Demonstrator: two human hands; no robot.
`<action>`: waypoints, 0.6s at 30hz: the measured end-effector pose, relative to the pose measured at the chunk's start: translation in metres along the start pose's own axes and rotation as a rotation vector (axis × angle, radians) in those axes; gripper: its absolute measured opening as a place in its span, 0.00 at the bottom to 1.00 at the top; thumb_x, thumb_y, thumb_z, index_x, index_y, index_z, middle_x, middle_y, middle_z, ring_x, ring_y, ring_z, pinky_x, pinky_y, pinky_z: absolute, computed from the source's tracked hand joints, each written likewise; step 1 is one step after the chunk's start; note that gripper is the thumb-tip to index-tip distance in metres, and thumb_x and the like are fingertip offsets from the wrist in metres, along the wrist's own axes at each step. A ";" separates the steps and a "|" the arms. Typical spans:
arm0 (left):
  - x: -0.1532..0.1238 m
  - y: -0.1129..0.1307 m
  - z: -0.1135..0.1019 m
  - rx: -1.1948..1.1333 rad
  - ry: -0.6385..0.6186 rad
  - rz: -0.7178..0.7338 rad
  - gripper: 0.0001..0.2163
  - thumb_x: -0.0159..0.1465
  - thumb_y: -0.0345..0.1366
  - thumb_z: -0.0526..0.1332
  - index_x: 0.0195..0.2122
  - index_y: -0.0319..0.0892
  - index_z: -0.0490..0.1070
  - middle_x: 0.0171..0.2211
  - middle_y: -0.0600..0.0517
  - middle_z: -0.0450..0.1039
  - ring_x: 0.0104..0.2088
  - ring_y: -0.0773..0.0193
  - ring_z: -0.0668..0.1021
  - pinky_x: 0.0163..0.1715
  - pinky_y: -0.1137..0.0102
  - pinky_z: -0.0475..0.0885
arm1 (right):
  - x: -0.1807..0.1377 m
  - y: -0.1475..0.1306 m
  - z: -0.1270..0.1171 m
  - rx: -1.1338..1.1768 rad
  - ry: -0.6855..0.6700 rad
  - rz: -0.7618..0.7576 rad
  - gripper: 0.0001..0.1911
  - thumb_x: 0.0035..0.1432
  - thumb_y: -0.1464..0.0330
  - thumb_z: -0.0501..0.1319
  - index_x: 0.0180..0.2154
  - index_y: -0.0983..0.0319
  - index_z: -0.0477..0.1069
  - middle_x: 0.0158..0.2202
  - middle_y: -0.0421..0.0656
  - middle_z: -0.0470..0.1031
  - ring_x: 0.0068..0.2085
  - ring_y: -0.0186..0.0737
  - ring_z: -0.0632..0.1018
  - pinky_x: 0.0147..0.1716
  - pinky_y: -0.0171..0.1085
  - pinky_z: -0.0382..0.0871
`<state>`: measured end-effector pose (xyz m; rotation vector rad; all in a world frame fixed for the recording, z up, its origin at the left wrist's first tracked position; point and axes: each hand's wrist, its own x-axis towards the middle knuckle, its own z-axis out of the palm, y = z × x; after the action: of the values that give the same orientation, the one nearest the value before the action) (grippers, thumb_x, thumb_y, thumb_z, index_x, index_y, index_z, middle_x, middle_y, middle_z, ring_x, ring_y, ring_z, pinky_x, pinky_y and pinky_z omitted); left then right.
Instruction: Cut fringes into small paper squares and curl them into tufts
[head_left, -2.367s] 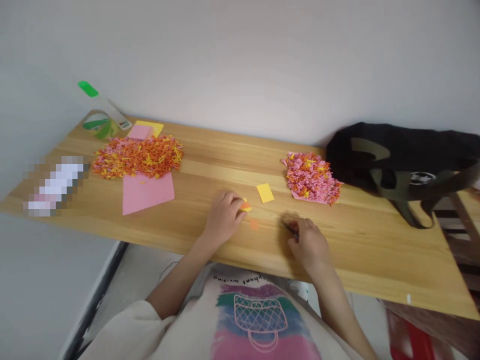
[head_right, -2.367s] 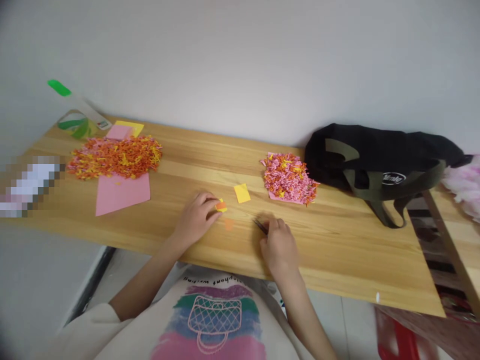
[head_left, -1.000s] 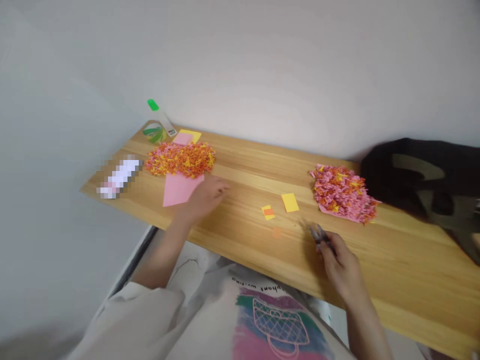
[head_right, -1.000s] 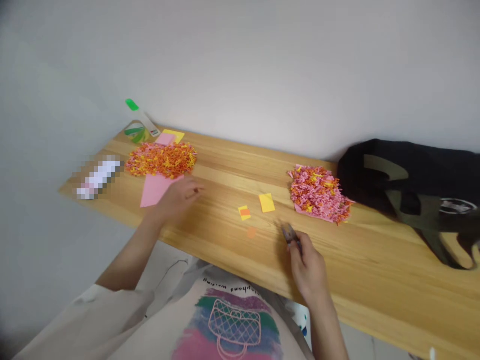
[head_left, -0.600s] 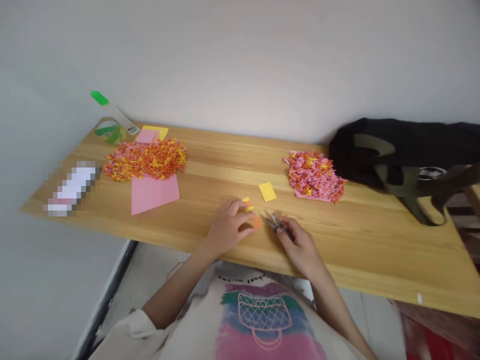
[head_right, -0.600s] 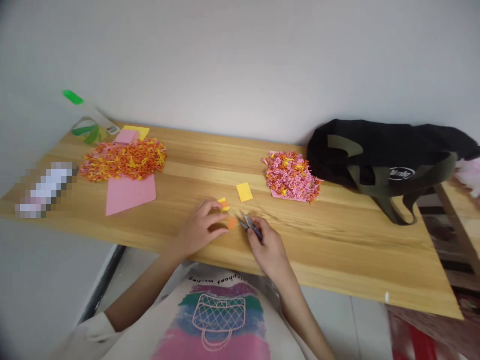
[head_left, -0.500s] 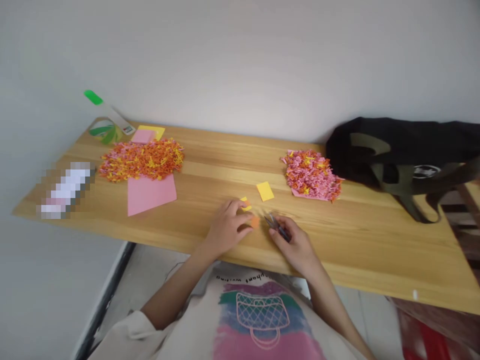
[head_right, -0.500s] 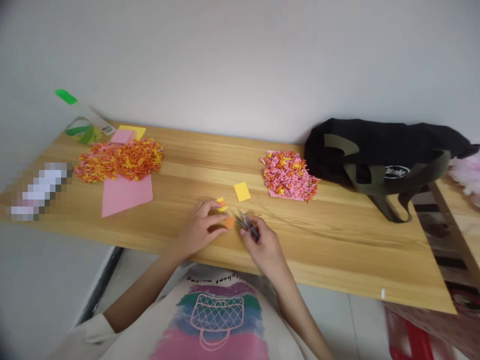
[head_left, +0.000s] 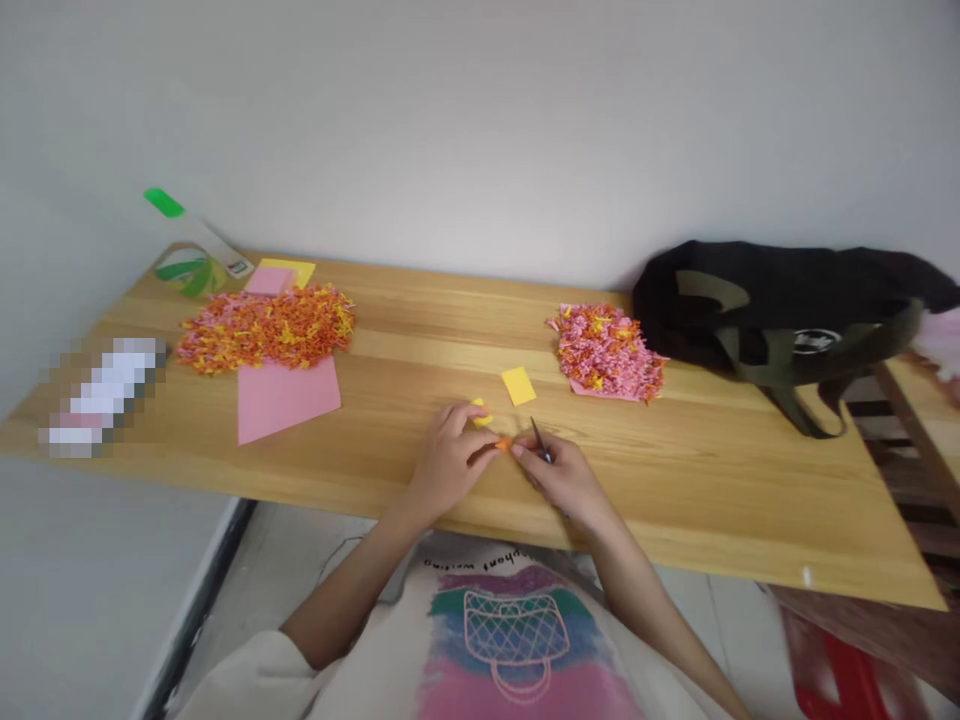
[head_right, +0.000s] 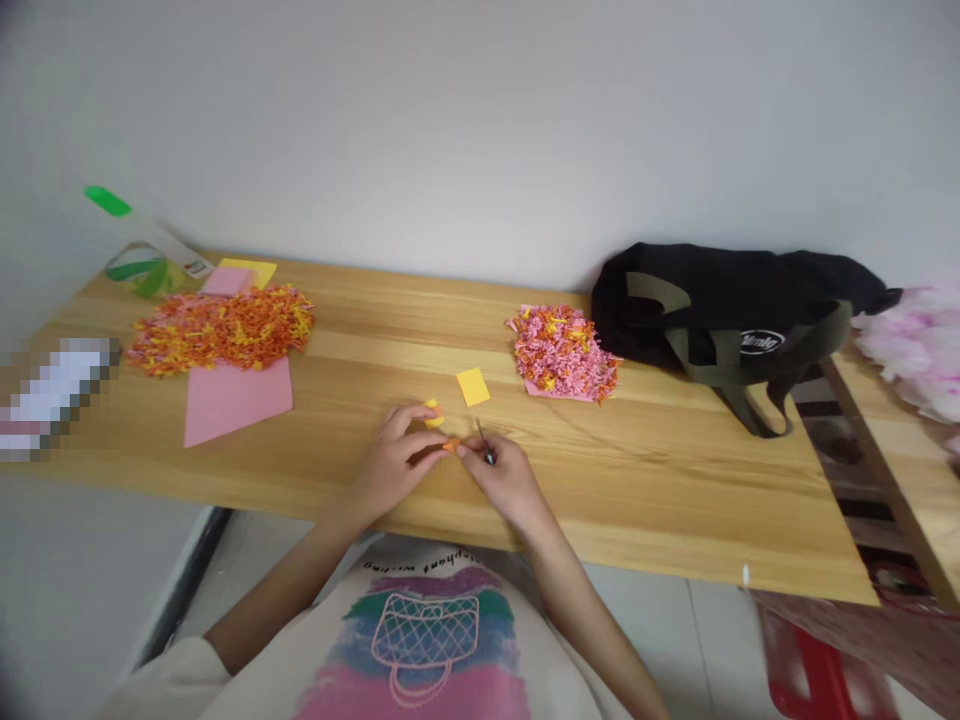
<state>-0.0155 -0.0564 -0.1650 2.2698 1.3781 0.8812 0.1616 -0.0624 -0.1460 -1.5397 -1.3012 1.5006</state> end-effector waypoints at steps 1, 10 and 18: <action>0.001 0.002 -0.001 -0.013 0.022 0.011 0.03 0.62 0.32 0.63 0.35 0.43 0.77 0.44 0.45 0.71 0.48 0.54 0.73 0.49 0.56 0.70 | 0.001 -0.001 0.001 0.024 -0.008 0.008 0.15 0.51 0.57 0.61 0.28 0.63 0.70 0.15 0.32 0.59 0.18 0.30 0.59 0.19 0.33 0.53; 0.019 0.029 -0.033 -0.446 -0.211 -0.300 0.11 0.64 0.39 0.58 0.28 0.40 0.73 0.28 0.51 0.74 0.32 0.63 0.75 0.35 0.69 0.68 | -0.004 -0.024 -0.003 0.210 -0.011 0.033 0.15 0.45 0.58 0.68 0.26 0.63 0.71 0.14 0.30 0.56 0.17 0.27 0.53 0.17 0.33 0.44; 0.028 0.037 -0.040 -0.695 -0.138 -0.406 0.12 0.63 0.40 0.54 0.27 0.40 0.69 0.26 0.53 0.70 0.30 0.66 0.72 0.33 0.72 0.65 | -0.019 -0.038 -0.004 0.421 -0.028 0.066 0.30 0.46 0.50 0.68 0.45 0.62 0.70 0.25 0.35 0.68 0.21 0.28 0.61 0.19 0.31 0.53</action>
<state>-0.0078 -0.0502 -0.1052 1.4399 1.1671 0.8656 0.1598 -0.0667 -0.1041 -1.2991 -0.8811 1.7111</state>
